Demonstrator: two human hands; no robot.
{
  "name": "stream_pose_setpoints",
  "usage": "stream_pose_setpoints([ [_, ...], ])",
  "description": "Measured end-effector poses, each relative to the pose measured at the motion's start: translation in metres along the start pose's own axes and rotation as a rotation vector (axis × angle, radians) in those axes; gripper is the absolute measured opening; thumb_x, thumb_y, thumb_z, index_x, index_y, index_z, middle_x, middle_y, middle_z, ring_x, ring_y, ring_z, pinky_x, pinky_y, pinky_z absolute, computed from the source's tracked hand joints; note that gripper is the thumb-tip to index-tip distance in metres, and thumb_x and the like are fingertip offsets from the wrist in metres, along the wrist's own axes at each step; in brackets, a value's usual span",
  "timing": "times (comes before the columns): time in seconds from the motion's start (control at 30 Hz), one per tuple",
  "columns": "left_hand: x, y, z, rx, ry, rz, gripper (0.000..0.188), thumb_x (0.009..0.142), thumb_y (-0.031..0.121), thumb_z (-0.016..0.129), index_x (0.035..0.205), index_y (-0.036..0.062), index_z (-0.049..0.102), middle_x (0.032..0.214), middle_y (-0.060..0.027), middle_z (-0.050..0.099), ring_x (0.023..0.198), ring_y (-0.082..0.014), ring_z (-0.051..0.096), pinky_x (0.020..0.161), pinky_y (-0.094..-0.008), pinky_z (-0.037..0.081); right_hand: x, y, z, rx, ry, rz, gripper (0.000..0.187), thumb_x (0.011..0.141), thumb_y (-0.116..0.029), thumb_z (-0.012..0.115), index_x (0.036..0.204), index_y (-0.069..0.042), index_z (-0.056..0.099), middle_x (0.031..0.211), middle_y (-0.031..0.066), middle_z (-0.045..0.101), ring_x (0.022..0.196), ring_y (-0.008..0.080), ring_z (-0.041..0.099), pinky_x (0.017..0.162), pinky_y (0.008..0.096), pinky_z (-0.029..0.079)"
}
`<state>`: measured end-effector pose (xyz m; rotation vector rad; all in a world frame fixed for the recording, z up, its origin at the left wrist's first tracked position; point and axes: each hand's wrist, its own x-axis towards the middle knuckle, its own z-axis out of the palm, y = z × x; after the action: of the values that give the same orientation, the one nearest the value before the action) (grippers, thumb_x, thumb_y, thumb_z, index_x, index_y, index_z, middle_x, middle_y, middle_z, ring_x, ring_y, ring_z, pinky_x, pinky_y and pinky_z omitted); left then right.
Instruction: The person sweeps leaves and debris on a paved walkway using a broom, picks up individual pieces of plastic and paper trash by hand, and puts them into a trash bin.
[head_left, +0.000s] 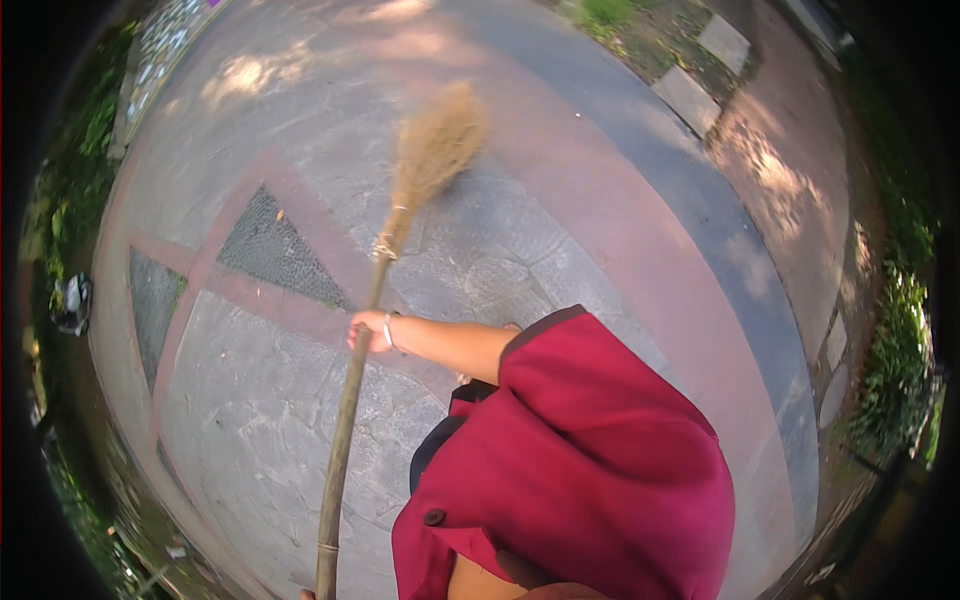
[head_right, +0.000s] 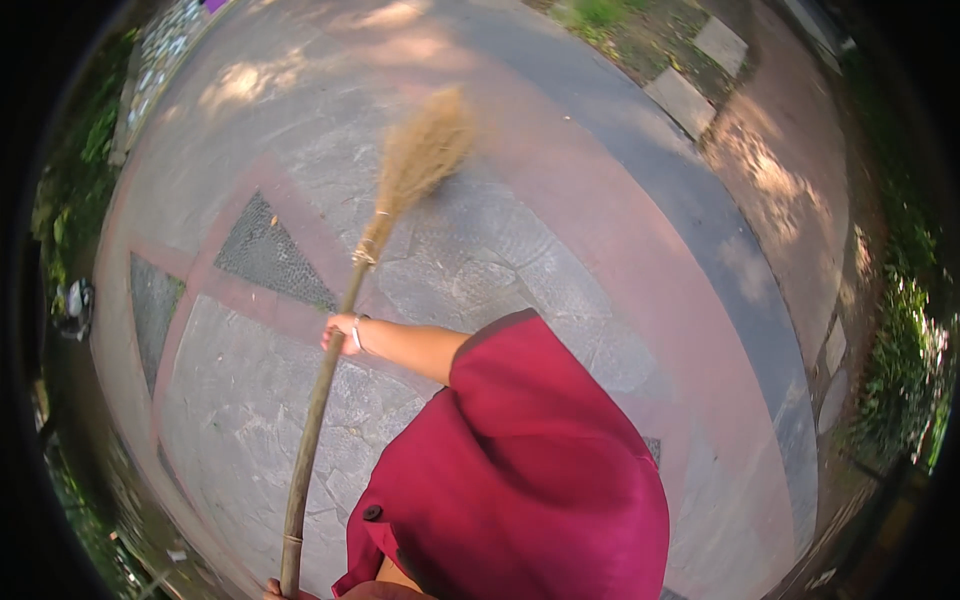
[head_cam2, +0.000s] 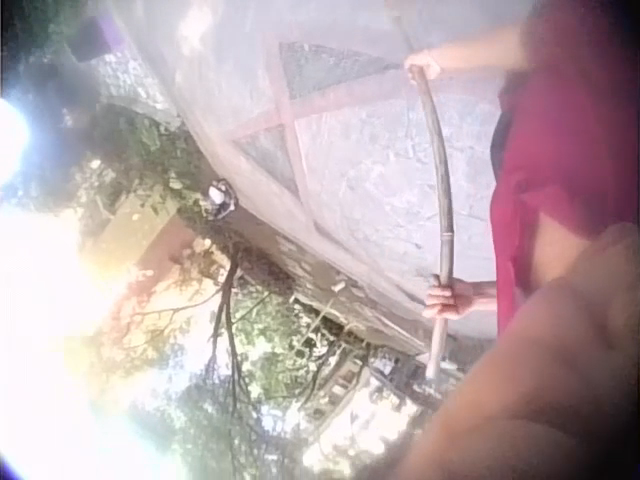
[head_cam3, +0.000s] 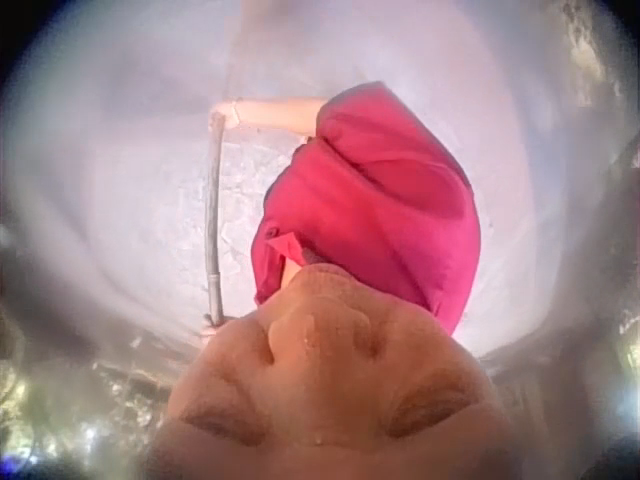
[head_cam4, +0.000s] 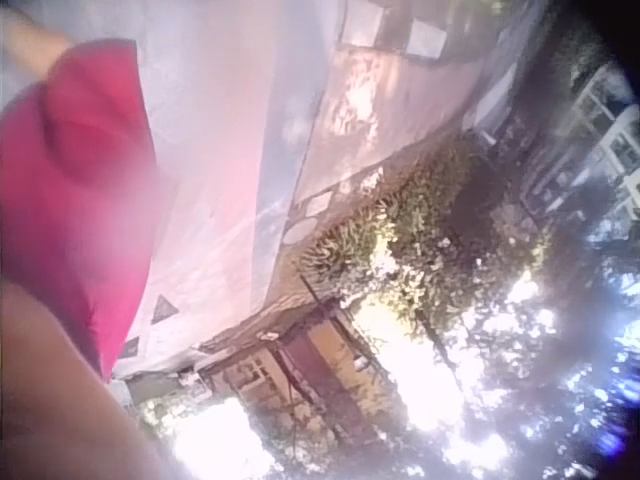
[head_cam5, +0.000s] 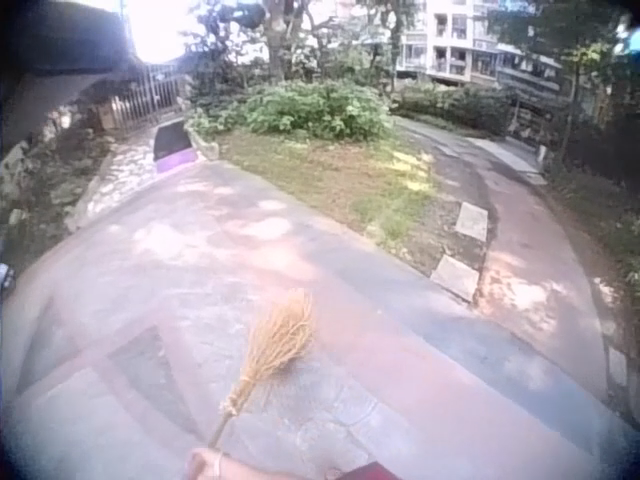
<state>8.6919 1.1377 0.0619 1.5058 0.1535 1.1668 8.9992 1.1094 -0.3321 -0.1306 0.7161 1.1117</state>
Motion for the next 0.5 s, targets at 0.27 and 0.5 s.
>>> stream_pose_setpoints([
  [0.27,0.062,-0.022,-0.005,-1.488,0.092,0.401,0.023,0.084,0.021,0.051,0.065,0.0142,0.040,0.051,0.0048,0.033,0.048,-0.0088,0.037,0.056,-0.0270,0.035,0.022,0.011,0.130,0.005,-0.236,0.113,0.011,0.076,-0.005,0.056,0.077,-0.001,0.046,0.070,0.0097,0.049,0.071,0.0254,0.052,0.073,0.0425,0.047],
  [0.5,0.122,-0.195,-0.069,-0.577,0.088,0.026,0.031,0.086,0.018,0.049,0.060,0.0125,0.034,0.051,0.0047,0.031,0.050,-0.0069,0.031,0.068,-0.0258,0.031,-0.085,-0.109,0.030,0.028,-0.115,-0.063,0.010,0.077,-0.006,0.057,0.083,0.001,0.051,0.087,0.0141,0.054,0.092,0.0288,0.053,0.090,0.0438,0.040],
])
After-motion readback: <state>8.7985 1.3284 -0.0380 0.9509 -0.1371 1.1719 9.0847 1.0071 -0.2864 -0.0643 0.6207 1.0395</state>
